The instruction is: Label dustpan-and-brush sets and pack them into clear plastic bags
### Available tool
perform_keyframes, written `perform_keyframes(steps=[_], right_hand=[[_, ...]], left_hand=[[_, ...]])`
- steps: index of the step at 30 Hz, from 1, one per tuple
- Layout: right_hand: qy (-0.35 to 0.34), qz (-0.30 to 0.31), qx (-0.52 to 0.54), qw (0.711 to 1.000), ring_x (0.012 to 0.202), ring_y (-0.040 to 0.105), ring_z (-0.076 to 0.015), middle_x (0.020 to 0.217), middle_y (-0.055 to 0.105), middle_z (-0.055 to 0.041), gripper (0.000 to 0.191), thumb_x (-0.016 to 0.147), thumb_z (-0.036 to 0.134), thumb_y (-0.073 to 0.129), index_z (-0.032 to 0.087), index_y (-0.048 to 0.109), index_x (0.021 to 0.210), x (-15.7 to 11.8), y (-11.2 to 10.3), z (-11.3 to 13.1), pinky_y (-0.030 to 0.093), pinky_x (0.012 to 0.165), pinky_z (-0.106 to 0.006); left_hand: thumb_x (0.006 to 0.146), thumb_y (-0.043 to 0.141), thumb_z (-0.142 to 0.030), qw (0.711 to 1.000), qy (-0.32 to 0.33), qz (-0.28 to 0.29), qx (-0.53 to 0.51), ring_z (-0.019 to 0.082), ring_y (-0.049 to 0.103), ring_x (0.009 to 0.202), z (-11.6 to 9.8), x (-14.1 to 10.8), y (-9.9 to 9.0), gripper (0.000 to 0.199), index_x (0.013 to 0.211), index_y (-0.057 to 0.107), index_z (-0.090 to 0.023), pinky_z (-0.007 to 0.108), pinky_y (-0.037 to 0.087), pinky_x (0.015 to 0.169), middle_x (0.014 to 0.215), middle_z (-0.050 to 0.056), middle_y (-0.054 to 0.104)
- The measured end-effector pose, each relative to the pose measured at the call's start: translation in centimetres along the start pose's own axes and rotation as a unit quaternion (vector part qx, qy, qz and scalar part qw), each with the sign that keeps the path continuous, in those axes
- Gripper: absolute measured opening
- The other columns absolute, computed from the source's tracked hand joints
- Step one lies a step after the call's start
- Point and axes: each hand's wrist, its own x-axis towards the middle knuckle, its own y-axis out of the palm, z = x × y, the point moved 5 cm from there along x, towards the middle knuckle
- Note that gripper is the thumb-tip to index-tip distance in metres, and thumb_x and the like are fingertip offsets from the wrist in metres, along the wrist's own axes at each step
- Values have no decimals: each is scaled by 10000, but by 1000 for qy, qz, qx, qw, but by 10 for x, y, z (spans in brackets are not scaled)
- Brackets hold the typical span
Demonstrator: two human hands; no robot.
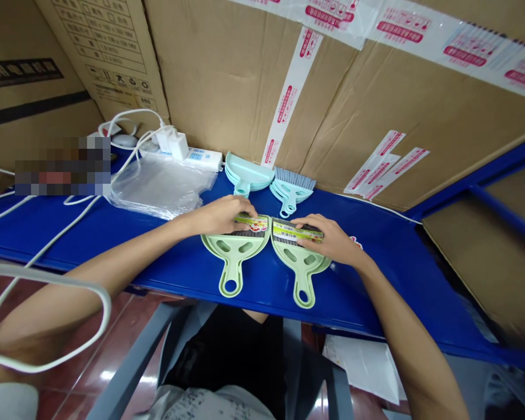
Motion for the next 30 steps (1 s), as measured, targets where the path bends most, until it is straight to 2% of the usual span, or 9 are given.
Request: perform_keyframes(steps=[16,30], right_hand=[[28,24,8,999,1146,665,-313,1238,755,-94,440,961,422,701,256,692,1369,-2,-3,-4,486,1026,-499],[25,2,3,1000,1164,681,-320,1215,753,-99,419,977,436,680,266,702,1359,-1,-5,-5,501,1059,-523]], left_hand=[[943,724,-287,1000,2,2,-1,258,728,1111,4,-2,-1,282,1201,769,-183,372,530,1009,1199,99,785],[948,721,-302,1000,12,1,0,246,731,1084,5,-2,-2,285,1203,764,-183,369,538,991,1202,96,785]])
